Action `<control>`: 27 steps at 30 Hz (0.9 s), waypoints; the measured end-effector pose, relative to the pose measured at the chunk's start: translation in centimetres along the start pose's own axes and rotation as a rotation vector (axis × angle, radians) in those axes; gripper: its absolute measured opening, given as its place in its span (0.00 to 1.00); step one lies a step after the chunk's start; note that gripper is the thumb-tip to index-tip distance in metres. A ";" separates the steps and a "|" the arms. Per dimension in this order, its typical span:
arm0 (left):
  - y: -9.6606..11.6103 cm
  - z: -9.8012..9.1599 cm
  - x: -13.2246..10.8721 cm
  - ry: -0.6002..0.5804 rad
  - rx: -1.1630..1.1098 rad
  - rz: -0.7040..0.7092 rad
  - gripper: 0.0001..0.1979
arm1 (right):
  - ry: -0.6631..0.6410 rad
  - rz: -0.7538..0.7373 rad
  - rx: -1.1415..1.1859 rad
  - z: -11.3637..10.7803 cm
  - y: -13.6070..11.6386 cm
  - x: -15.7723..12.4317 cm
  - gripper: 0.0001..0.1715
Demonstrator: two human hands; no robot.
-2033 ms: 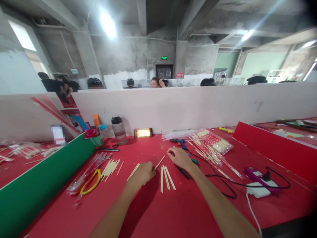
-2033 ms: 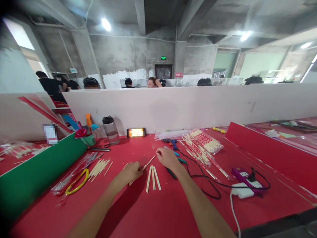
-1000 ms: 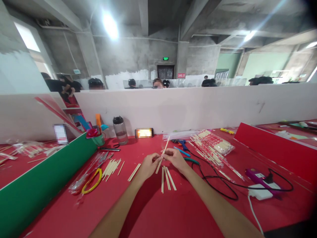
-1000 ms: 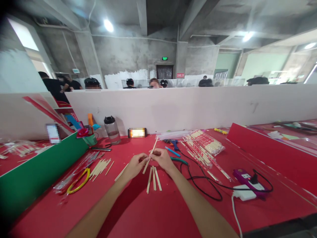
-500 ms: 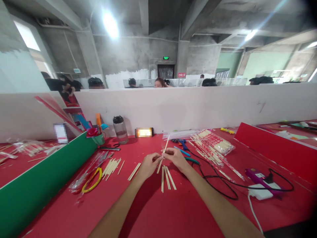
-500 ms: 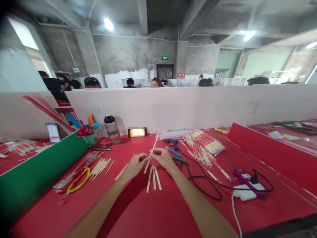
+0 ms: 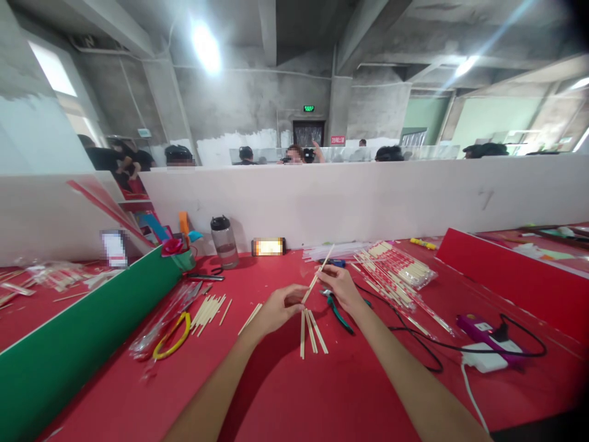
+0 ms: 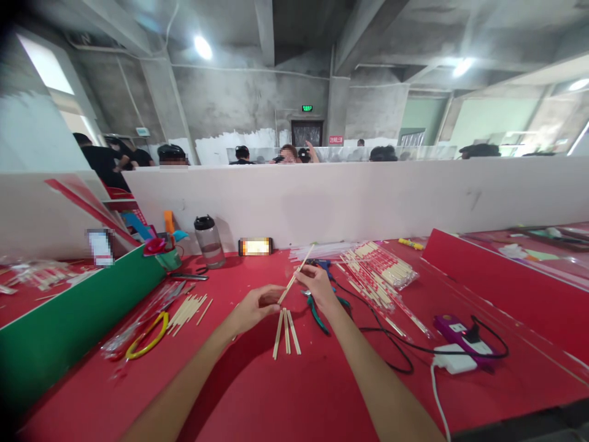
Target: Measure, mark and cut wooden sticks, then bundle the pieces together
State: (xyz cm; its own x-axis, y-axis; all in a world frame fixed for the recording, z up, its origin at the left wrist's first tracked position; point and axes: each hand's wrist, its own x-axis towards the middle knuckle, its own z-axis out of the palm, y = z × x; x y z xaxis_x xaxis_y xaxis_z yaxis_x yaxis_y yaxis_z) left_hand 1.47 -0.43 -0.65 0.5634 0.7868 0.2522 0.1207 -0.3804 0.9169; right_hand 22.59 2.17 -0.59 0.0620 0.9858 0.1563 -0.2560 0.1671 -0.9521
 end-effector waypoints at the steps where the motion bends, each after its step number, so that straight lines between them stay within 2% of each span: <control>1: -0.1 0.0 0.0 0.003 0.007 0.001 0.22 | 0.001 -0.006 0.009 0.0 0.0 0.0 0.20; 7: -1.0 -0.2 0.1 0.036 0.062 -0.008 0.14 | 0.002 0.008 0.062 0.2 -0.3 0.0 0.21; 16: -0.8 -0.2 0.1 0.019 0.097 -0.029 0.14 | -0.040 0.052 0.036 0.6 -1.2 -0.9 0.21; 27: 0.1 -0.1 0.0 0.024 0.106 -0.049 0.15 | -0.034 0.051 0.022 0.5 -0.6 -0.5 0.20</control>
State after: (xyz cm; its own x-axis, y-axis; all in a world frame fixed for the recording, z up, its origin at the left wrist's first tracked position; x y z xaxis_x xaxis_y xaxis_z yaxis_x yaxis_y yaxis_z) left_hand 1.34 -0.43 -0.53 0.5349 0.8168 0.2163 0.2343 -0.3893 0.8908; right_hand 22.24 1.54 0.02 0.0157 0.9930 0.1170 -0.2791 0.1167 -0.9531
